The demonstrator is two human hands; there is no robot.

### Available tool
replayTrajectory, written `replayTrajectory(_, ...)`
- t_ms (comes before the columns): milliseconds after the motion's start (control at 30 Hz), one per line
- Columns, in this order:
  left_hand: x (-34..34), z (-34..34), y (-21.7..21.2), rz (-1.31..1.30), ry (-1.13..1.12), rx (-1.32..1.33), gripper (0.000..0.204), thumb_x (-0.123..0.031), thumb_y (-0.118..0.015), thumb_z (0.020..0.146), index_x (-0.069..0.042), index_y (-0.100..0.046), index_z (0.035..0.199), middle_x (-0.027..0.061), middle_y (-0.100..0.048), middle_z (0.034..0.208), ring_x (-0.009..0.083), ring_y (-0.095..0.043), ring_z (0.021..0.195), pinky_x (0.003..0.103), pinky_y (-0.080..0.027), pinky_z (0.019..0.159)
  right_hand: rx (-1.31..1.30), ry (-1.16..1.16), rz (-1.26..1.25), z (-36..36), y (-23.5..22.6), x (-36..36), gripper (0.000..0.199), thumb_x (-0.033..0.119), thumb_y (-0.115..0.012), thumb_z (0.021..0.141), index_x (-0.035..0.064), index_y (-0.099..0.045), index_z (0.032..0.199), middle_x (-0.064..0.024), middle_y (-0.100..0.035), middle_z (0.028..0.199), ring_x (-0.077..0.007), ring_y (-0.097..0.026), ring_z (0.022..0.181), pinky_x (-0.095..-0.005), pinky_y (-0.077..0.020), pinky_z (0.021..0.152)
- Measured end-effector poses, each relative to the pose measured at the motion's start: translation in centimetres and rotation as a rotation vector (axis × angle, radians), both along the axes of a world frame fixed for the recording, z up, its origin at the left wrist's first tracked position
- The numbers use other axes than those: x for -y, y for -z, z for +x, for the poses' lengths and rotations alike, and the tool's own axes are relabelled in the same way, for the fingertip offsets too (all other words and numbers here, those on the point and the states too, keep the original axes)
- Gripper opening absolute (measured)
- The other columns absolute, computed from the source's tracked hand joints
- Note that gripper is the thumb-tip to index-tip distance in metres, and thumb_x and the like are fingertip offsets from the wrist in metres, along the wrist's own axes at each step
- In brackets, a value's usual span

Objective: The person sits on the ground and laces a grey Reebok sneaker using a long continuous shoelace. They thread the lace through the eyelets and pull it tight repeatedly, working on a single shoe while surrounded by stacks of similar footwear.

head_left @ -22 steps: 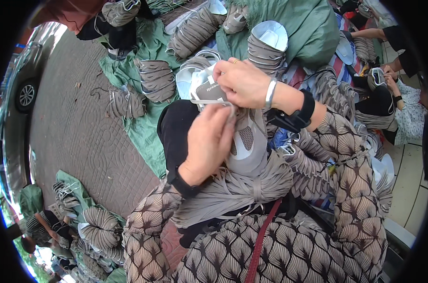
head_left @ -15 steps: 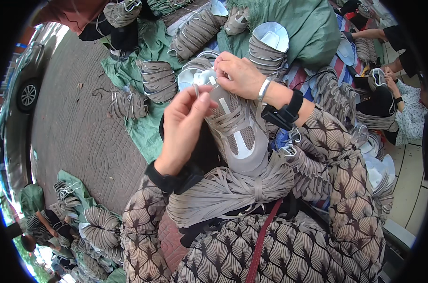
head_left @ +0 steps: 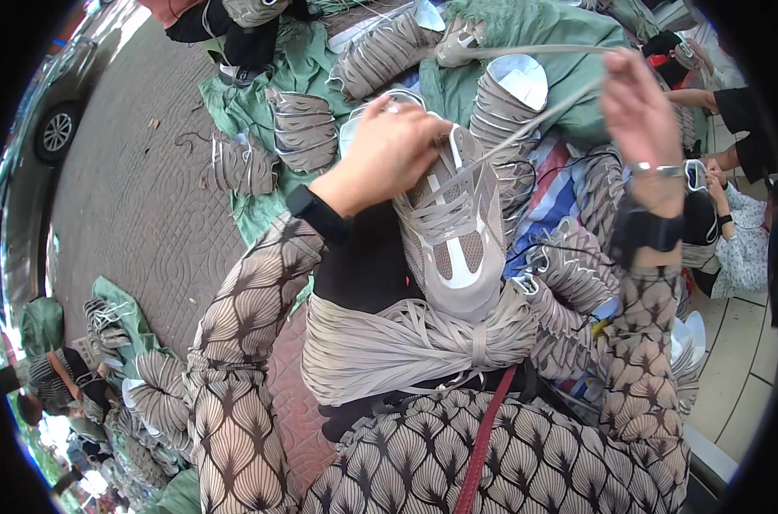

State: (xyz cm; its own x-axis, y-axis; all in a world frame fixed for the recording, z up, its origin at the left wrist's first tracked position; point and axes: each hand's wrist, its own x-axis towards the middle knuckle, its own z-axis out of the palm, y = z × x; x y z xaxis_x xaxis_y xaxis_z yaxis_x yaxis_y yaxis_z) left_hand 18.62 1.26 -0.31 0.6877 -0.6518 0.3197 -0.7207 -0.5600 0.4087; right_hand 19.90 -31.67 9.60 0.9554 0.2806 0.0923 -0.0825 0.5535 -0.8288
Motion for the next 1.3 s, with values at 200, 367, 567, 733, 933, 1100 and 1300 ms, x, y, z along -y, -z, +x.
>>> replayTrajectory(200, 0.1, 0.4, 0.0, 0.148, 0.078, 0.415, 0.011, -0.013, -0.062, 0.086, -0.011, -0.06, 0.096, 0.0032, -0.062, 0.09, 0.0231, -0.06, 0.106, 0.049, -0.028, 0.112, -0.153, 0.37, 0.103, 0.9, 0.4, 19.5, 0.026, 0.016, -0.051, 0.102, -0.0026, -0.056, 0.119, -0.0096, -0.062, 0.114, -0.0091, -0.042, 0.068, -0.0239, -0.0345, 0.056)
replayTrajectory(367, -2.1, -1.4, -3.2, 0.069, 0.296, 0.053, 0.012, -0.012, -0.061, 0.09, -0.009, -0.051, 0.084, 0.0046, -0.054, 0.073, 0.0238, -0.062, 0.08, 0.047, -0.032, 0.111, -0.277, 0.659, -0.181, -3.9, 2.8, 27.3, 0.03, 0.017, -0.053, 0.102, -0.0037, -0.055, 0.123, -0.007, -0.064, 0.104, -0.0092, -0.047, 0.069, -0.0241, -0.0389, 0.057)
replayTrajectory(567, -13.0, -3.7, -3.2, 0.375, 0.182, 0.099, 0.006, -0.01, -0.059, 0.09, -0.01, -0.055, 0.085, 0.0055, -0.057, 0.068, 0.023, -0.063, 0.077, 0.045, -0.041, 0.103, -0.455, 0.916, 0.016, -7.8, 7.5, 38.7, 0.014, 0.012, -0.053, 0.1, 0.0019, -0.061, 0.095, -0.0025, -0.052, 0.074, -0.0121, -0.045, 0.061, -0.0251, -0.0372, 0.055)
replayTrajectory(733, -28.2, -8.8, -1.3, 0.636, -0.2, 0.05, 0.004, -0.006, -0.055, 0.085, -0.007, -0.051, 0.085, 0.0099, -0.052, 0.071, 0.0288, -0.058, 0.079, 0.047, -0.041, 0.096, -0.573, 0.674, -0.008, -13.3, 9.3, 45.5, 0.034, 0.018, -0.047, 0.104, 0.008, -0.04, 0.072, -0.0013, -0.03, 0.058, -0.0129, -0.034, 0.05, -0.0245, -0.0274, 0.039)
replayTrajectory(933, -40.4, -18.2, -0.5, -0.012, -0.74, -1.14, 0.026, -0.013, -0.047, 0.097, -0.006, -0.052, 0.073, 0.0009, -0.048, 0.065, 0.0161, -0.048, 0.06, 0.028, -0.041, 0.064, -0.617, 1.096, -0.108, -14.3, 10.2, 42.9, 0.027, 0.019, -0.045, 0.103, 0.0084, -0.045, 0.079, -0.0016, -0.03, 0.058, -0.014, -0.034, 0.05, -0.0266, -0.0242, 0.036)
replayTrajectory(1100, -43.7, -24.4, -8.0, -0.817, -0.615, -0.838, 0.031, -0.025, -0.052, 0.096, -0.01, -0.047, 0.069, 0.0008, -0.043, 0.066, 0.0129, -0.051, 0.062, 0.043, -0.05, 0.087, -0.598, 1.213, -0.384, -15.1, 10.3, 42.3, 0.024, 0.018, -0.05, 0.102, 0.0078, -0.048, 0.081, -0.001, -0.032, 0.057, -0.0141, -0.035, 0.05, -0.0283, -0.0262, 0.037)
replayTrajectory(1300, -45.6, -28.1, -9.4, -0.643, -0.773, -0.917, 0.026, -0.019, -0.051, 0.1, -0.003, -0.056, 0.08, 0.0026, -0.052, 0.072, 0.0137, -0.056, 0.076, 0.026, -0.044, 0.091, -0.533, 0.925, -0.267, -14.9, 9.8, 42.0, 0.028, 0.022, -0.057, 0.099, 0.0124, -0.047, 0.074, 0.0024, -0.033, 0.056, -0.0112, -0.033, 0.047, -0.0231, -0.0243, 0.041)
